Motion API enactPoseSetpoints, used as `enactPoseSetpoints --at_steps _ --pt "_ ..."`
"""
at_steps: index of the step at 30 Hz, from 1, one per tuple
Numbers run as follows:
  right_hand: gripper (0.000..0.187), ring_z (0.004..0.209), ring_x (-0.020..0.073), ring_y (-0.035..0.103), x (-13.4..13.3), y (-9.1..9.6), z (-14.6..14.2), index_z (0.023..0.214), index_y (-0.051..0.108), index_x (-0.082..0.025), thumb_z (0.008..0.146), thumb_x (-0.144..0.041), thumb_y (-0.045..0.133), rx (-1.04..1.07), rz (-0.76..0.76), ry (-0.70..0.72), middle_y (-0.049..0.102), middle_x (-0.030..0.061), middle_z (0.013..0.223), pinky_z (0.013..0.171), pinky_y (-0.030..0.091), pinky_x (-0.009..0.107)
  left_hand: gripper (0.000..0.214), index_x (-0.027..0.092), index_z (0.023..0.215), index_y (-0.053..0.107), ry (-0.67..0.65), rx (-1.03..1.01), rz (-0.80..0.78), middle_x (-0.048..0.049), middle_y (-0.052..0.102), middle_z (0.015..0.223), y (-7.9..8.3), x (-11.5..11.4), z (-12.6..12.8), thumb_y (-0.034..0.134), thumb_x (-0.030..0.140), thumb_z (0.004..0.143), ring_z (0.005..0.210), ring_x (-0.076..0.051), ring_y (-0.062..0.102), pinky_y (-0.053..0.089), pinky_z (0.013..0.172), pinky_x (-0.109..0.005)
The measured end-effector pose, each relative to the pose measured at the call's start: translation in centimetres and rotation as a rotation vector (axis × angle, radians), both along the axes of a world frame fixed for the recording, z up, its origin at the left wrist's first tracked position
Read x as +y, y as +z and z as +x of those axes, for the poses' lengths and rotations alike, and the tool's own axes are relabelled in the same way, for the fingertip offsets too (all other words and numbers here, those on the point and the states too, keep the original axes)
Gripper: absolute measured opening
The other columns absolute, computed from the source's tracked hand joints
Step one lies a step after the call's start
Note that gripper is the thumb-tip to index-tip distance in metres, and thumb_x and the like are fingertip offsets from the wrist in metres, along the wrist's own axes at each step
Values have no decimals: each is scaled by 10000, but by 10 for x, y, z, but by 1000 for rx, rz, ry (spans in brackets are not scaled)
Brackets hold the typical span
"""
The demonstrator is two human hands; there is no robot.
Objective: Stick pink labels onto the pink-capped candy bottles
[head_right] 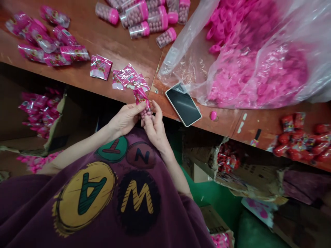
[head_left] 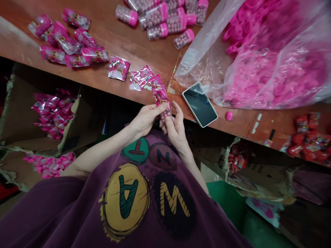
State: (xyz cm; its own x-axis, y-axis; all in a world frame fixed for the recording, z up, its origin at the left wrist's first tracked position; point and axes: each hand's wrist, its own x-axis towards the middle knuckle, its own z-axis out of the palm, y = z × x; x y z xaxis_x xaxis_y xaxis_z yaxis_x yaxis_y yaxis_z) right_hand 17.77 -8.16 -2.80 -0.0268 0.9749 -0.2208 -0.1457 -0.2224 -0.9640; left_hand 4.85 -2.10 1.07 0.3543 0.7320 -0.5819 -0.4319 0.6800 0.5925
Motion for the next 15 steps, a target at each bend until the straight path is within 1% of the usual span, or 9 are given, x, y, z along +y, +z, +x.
enactPoseSetpoints --at_steps 2,5,7,9,11,13,15 --pt "669 507 97 473 3 0 -5 1590 322 -397 1022 -565 630 74 -28 -43 612 -27 877 414 431 221 326 133 776 713 9 12 7 -14 665 708 0 -3 1 872 392 894 540 -61 545 440 518 -194" --pt "665 406 64 276 13 6 -9 1563 345 -388 1001 -594 636 213 -92 -28 572 -71 772 356 330 210 291 149 773 711 -16 22 34 9 631 646 1 -6 0 866 361 897 501 -67 527 440 505 -205" --pt "648 398 57 222 17 13 -8 1545 363 -376 1001 -605 629 267 -130 -10 573 -83 737 353 294 206 294 156 770 715 -30 1 47 6 641 647 3 -4 -3 847 376 912 520 -81 560 478 543 -221" --pt "641 398 53 204 19 17 -5 1536 366 -375 1002 -612 630 277 -150 11 571 -88 717 355 262 200 305 158 786 729 1 -18 56 -10 689 702 5 1 -6 828 409 928 593 -96 622 528 633 -233" --pt "638 400 53 220 18 18 -2 1536 352 -380 1007 -608 628 248 -151 22 575 -85 721 358 244 195 298 154 792 738 57 -11 63 -22 727 765 7 6 -7 828 402 931 675 -100 662 552 734 -237" --pt "631 417 61 281 17 15 -3 1534 344 -385 1012 -591 634 174 -121 0 576 -74 744 364 260 194 271 146 785 741 104 8 54 -24 735 780 7 9 -6 835 357 927 707 -97 666 551 783 -234" --pt "635 473 84 392 15 9 -8 1524 352 -389 1002 -577 660 80 -60 -57 578 -53 788 390 336 204 265 145 781 742 146 27 30 -23 730 772 7 8 -3 822 342 937 709 -97 658 545 785 -230"
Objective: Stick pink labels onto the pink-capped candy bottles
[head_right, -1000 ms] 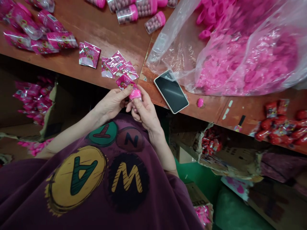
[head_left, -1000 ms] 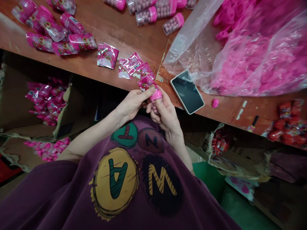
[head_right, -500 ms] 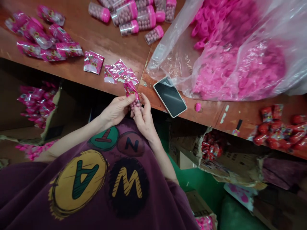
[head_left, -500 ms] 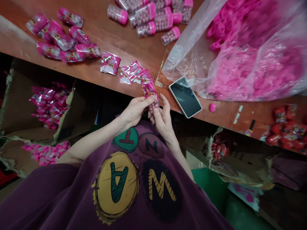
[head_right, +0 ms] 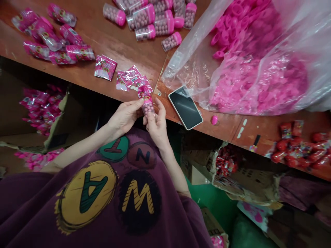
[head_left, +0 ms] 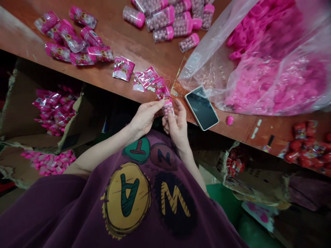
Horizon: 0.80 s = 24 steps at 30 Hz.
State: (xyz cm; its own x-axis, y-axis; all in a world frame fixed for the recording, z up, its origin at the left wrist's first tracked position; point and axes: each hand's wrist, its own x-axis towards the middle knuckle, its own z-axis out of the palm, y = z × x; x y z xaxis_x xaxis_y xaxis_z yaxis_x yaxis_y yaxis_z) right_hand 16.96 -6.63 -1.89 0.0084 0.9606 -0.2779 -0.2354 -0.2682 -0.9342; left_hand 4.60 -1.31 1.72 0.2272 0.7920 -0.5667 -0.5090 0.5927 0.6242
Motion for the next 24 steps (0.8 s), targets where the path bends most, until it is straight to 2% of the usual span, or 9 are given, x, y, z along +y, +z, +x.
enactPoseSetpoints --at_steps 2,4,11,12,14,17,20,22,24 --pt "654 557 109 492 0 -5 -6 1512 367 -389 978 -577 693 -65 55 -66 591 -29 848 442 433 224 274 150 786 739 37 11 -21 -25 729 783 -1 -3 3 807 361 949 709 -98 652 535 762 -226" --pt "662 592 113 523 2 -6 -10 1501 382 -385 961 -577 714 -54 55 -100 608 -14 899 465 466 231 290 151 780 729 52 9 -31 -24 723 788 -2 -6 3 806 375 949 685 -92 631 519 724 -220" --pt "605 417 43 170 10 9 -3 1518 371 -362 1016 -585 624 240 -134 90 523 -98 711 363 242 182 266 144 814 754 -2 -38 -13 -39 750 807 -1 4 -7 856 375 898 750 -121 687 542 817 -260" --pt "620 415 46 186 9 9 -3 1534 354 -368 1019 -591 619 220 -122 87 523 -98 711 366 248 184 278 142 805 752 -7 -40 -12 -42 750 805 -2 5 -7 862 383 891 747 -126 689 540 807 -263" --pt "674 444 69 342 7 5 -7 1572 319 -374 1017 -603 625 102 -56 53 570 -65 767 396 343 202 300 139 783 745 4 -43 -15 -43 743 789 -3 6 -5 872 392 881 716 -122 672 529 762 -256" --pt "751 785 174 685 4 -6 -14 1641 257 -352 1027 -639 581 -180 86 11 685 57 1074 646 608 318 306 136 780 744 58 -44 -14 -39 736 772 -7 1 -2 868 394 887 685 -109 642 514 723 -243" --pt "766 1151 263 713 3 -13 -18 1669 231 -324 1043 -662 517 -330 161 9 642 128 1357 924 656 447 334 135 767 735 90 -26 -30 -36 722 750 -9 -3 -3 860 416 895 680 -109 642 510 714 -244" --pt "755 1145 259 713 2 -12 -17 1662 252 -329 1040 -645 542 -316 149 30 643 121 1352 931 659 450 355 133 767 729 78 -27 -33 -41 720 750 -9 -2 -7 857 438 897 683 -115 650 512 715 -251" --pt "745 974 218 723 0 -7 -15 1647 284 -344 1027 -612 598 -250 106 58 677 86 1198 811 666 396 347 128 784 733 49 -39 -27 -50 731 768 -8 1 -11 871 430 885 705 -123 666 521 736 -257"
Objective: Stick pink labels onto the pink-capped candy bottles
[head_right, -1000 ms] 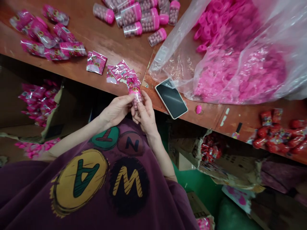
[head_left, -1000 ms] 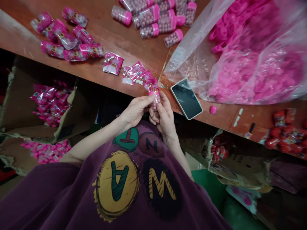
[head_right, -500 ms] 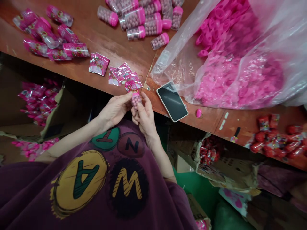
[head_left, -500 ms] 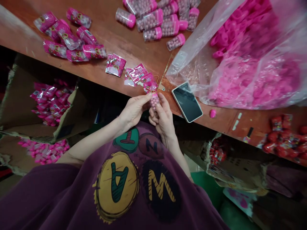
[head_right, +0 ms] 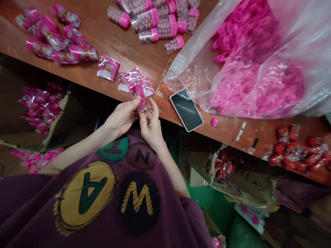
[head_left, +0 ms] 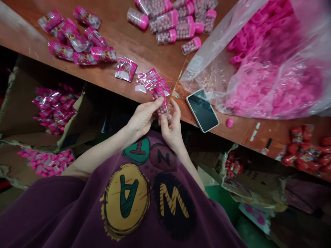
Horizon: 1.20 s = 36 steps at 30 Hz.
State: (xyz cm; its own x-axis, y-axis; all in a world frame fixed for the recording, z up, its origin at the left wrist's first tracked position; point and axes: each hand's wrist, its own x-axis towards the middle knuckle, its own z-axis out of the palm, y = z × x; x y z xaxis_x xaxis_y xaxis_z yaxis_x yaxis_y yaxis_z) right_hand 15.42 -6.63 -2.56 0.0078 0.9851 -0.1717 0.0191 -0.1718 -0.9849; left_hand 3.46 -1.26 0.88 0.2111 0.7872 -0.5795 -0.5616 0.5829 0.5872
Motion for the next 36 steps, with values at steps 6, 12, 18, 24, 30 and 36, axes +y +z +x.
enactPoseSetpoints --at_steps 6,12,18,24,30,36 --pt "633 449 68 273 3 27 8 1573 361 -392 1025 -556 633 471 -238 27 527 -80 730 380 298 185 298 123 811 749 -61 -93 21 -67 764 811 1 3 -4 868 385 886 800 -164 721 562 811 -280" --pt "666 414 52 245 6 27 3 1554 353 -392 997 -539 687 476 -197 21 518 -99 704 367 270 190 320 132 797 734 -140 -80 79 -15 677 642 7 -9 -1 861 411 891 532 -110 602 504 555 -243" --pt "673 382 52 340 5 13 2 1529 366 -397 980 -541 726 403 -100 27 548 -106 684 372 304 213 424 154 711 634 -151 -5 37 42 539 536 5 -15 1 905 455 837 425 -92 521 449 434 -231" --pt "764 353 71 324 14 -2 -9 1492 380 -359 899 -635 776 452 -189 101 487 -149 600 357 318 229 499 155 727 635 -296 -22 26 26 531 509 -2 -16 -10 877 580 824 447 -142 583 500 463 -264" --pt "583 626 124 601 47 3 -22 1451 523 -269 964 -518 726 30 35 276 649 -56 753 635 505 284 358 158 997 724 274 214 132 -116 785 1157 6 -13 -121 771 509 941 1050 -221 742 588 920 -328" --pt "409 1161 311 654 103 5 -23 1277 707 -173 1091 -459 482 -836 353 187 722 177 1254 1037 510 529 383 194 1003 540 961 470 -238 -40 732 1170 -12 -18 -227 350 502 1131 1007 -122 669 527 844 -217"
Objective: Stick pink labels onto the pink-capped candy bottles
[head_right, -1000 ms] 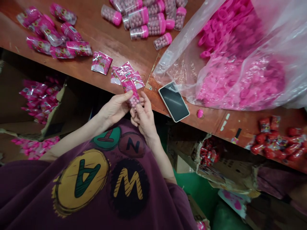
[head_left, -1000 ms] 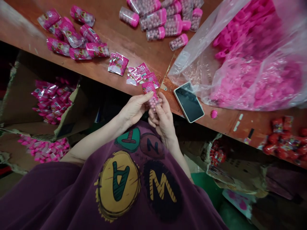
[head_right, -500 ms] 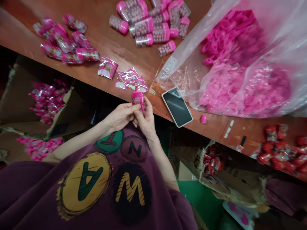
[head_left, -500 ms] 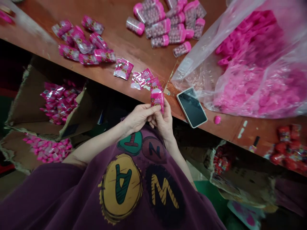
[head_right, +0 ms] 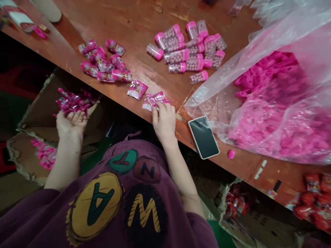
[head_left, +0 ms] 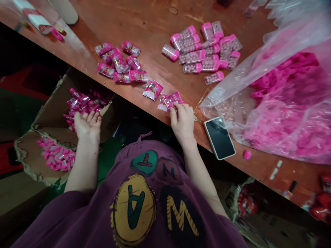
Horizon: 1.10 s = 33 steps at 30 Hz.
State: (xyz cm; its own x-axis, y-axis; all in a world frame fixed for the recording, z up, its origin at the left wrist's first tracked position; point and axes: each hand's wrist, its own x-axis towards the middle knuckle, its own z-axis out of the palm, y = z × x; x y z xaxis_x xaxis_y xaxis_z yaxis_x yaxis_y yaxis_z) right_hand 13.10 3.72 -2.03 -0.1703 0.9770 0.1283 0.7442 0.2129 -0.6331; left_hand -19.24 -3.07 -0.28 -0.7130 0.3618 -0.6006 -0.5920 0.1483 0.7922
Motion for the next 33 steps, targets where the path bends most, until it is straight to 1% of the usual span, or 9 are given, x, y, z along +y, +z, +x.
enactPoseSetpoints --at_steps 2,5,7,9,14,19,22,28,33 --pt "529 1446 417 490 2 -4 -11 1385 683 -163 1073 -552 506 -253 12 45 594 228 1517 1176 389 642 276 189 981 598 -122 -76 -28 -13 754 984 -9 2 20 439 373 1111 809 -109 647 508 749 -221" --pt "684 1620 454 270 -16 -14 -22 1565 571 -210 1041 -648 523 -396 5 148 391 206 1724 1259 250 690 327 141 936 703 -524 -260 -38 -65 763 842 -20 8 81 584 420 1059 639 -126 647 497 640 -260" --pt "670 1632 434 270 -32 -19 -20 1594 549 -270 1046 -653 508 -396 12 201 386 172 1740 1271 233 675 457 111 910 727 -760 -318 -32 -91 755 790 -26 12 118 713 564 975 595 -131 660 491 602 -260" --pt "640 1621 397 318 -43 -21 -11 1605 537 -302 1065 -641 472 -379 15 253 432 138 1723 1281 243 635 543 106 849 718 -863 -305 -27 -79 728 712 -32 17 142 825 638 860 553 -123 653 483 575 -248" --pt "671 1579 333 399 -33 -18 13 1614 519 -205 1098 -617 399 -391 -11 326 499 132 1686 1281 286 542 471 108 809 693 -868 -276 4 -53 736 704 -37 28 156 905 528 823 524 -92 654 481 558 -216" --pt "611 1574 367 389 2 -15 16 1550 583 -186 1120 -563 366 -435 -11 170 494 156 1681 1256 291 593 413 104 826 689 -889 -275 5 -54 752 733 -32 28 156 889 463 859 517 -91 663 481 550 -214" --pt "615 1587 395 355 7 -12 6 1553 571 -180 1122 -557 347 -418 38 84 432 188 1710 1243 284 640 464 111 791 680 -851 -246 -4 -61 745 711 -33 30 161 832 537 896 490 -98 654 466 521 -220" --pt "574 1598 394 358 -28 -21 -13 1594 535 -207 1095 -486 481 -401 48 250 438 190 1711 1252 296 640 453 140 724 653 -772 -200 -23 -31 697 623 -35 34 165 893 504 843 469 -89 611 444 504 -217" --pt "411 1582 329 409 -58 -34 3 1464 656 -331 1104 -289 462 -304 88 269 506 112 1674 1231 337 609 241 117 809 728 -846 -269 26 -40 730 721 -28 12 158 874 301 865 532 -76 633 462 548 -201"
